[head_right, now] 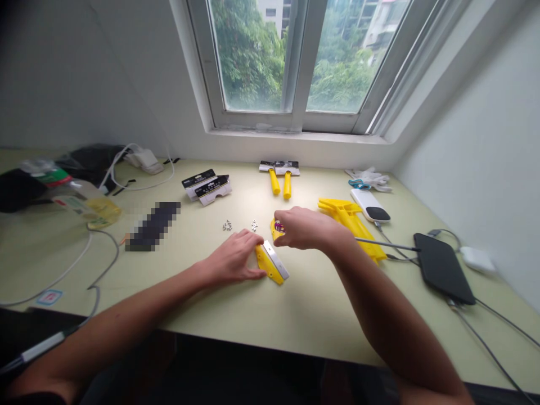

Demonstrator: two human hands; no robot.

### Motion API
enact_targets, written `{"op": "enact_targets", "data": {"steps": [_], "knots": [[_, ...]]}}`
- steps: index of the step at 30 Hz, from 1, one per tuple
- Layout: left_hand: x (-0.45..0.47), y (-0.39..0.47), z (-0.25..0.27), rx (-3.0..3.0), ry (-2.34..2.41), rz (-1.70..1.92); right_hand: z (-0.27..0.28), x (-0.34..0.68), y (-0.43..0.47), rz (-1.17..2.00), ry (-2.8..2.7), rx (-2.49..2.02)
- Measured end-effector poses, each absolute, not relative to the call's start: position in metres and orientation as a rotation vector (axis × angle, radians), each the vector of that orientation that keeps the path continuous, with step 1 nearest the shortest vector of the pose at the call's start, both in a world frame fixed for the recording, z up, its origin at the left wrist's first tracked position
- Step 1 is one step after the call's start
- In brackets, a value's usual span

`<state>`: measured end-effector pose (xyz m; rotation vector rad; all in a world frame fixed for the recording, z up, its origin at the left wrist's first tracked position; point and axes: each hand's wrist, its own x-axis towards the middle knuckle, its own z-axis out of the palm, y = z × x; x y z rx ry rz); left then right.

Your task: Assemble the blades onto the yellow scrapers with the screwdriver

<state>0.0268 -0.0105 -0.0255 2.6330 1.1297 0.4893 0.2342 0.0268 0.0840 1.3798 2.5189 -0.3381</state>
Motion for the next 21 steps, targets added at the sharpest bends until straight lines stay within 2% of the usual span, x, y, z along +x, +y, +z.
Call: {"op": "enact_targets", "data": {"steps": [5,11,15,21], "knots": [[0.016,-0.005,-0.020,2.650,1.010,0.498,0.078,0.233,0.032,-0.489,2.520,1.307],[0.004,0.002,-0.010,2.371,1.087,0.803,0.076,0.223,0.030,-0.643,2.640,1.193],[0.003,0.006,-0.011,2.239,1.153,1.015,0.074,0.213,0.026,-0.604,2.733,1.184],[0.005,0.008,-0.015,2.179,1.234,1.101,0.070,0.218,0.036,-0.601,2.706,1.288]]}}
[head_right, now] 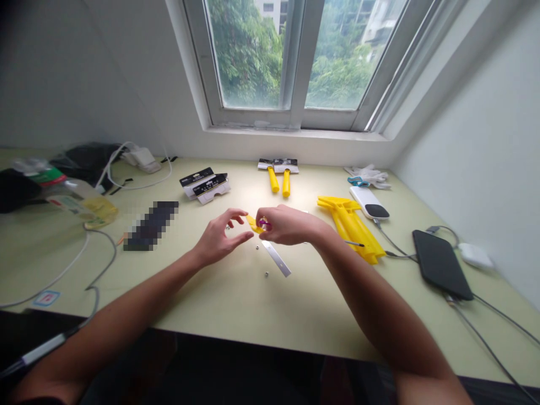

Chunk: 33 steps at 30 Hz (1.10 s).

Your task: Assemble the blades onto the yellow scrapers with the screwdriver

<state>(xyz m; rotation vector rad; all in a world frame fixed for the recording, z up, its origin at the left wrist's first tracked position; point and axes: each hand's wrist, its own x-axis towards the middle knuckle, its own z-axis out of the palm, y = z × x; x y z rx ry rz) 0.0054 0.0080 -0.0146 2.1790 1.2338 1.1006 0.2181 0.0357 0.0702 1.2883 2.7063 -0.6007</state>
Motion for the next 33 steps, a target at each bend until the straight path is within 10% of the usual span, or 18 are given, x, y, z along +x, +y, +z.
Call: {"op": "enact_targets", "data": {"steps": [14,33], "knots": [[0.020,-0.015,-0.025,2.920,0.533,0.582,0.042,0.225,0.056,-0.224,2.329,1.722],[-0.006,-0.008,0.005,2.886,0.762,0.262,0.063,0.236,0.052,-0.303,2.388,1.722]]}}
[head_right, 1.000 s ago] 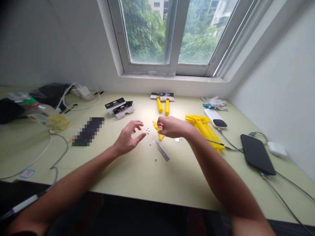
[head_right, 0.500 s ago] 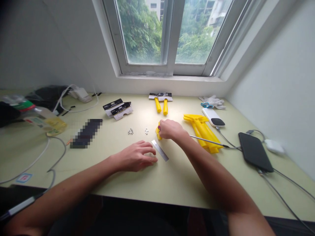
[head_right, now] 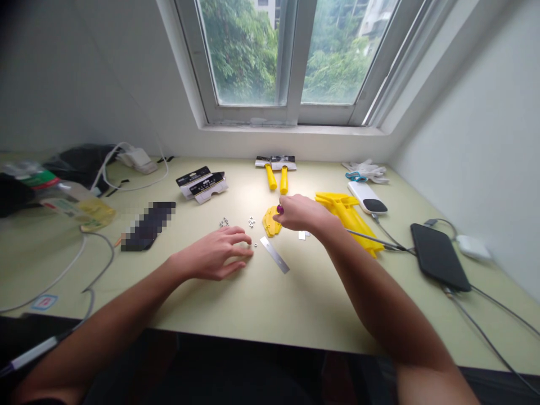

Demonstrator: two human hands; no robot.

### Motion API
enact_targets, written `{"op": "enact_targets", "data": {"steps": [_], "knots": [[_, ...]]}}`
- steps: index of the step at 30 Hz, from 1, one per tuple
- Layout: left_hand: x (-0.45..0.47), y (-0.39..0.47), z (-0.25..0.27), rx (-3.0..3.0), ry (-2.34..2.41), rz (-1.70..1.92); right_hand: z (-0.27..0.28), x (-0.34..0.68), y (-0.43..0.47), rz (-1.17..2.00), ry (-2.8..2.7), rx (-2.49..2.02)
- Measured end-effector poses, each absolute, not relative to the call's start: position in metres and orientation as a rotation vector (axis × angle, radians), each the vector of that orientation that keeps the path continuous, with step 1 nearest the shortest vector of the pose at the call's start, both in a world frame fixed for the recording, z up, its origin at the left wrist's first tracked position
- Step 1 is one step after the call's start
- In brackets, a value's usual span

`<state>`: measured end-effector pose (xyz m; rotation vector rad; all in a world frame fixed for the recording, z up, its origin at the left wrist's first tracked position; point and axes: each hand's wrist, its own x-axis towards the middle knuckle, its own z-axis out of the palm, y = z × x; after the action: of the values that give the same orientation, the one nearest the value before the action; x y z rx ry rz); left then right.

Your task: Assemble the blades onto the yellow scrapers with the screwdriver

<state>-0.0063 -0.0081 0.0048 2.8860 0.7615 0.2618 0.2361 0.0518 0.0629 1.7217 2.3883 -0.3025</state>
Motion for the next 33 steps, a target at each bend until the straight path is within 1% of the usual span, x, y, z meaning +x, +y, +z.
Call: {"op": "enact_targets", "data": {"steps": [8,11,15,20,26,33], "knots": [[-0.001,-0.013,0.001,2.898,0.728,0.187,0.076,0.240,0.043,-0.327,2.413,1.670],[-0.001,-0.013,-0.003,2.899,0.828,0.166,0.073,0.238,0.033,-0.378,2.485,1.477],[-0.008,-0.009,-0.007,2.869,1.052,0.143,0.053,0.234,0.001,-0.503,2.720,1.239],[-0.013,-0.002,-0.018,2.825,1.186,0.100,0.024,0.241,-0.045,-0.504,2.719,1.273],[-0.008,0.003,-0.029,2.809,1.232,0.131,0.019,0.264,-0.078,-0.386,2.555,1.445],[-0.004,0.006,-0.027,2.809,1.217,0.150,0.017,0.305,-0.093,-0.606,2.611,1.500]]}}
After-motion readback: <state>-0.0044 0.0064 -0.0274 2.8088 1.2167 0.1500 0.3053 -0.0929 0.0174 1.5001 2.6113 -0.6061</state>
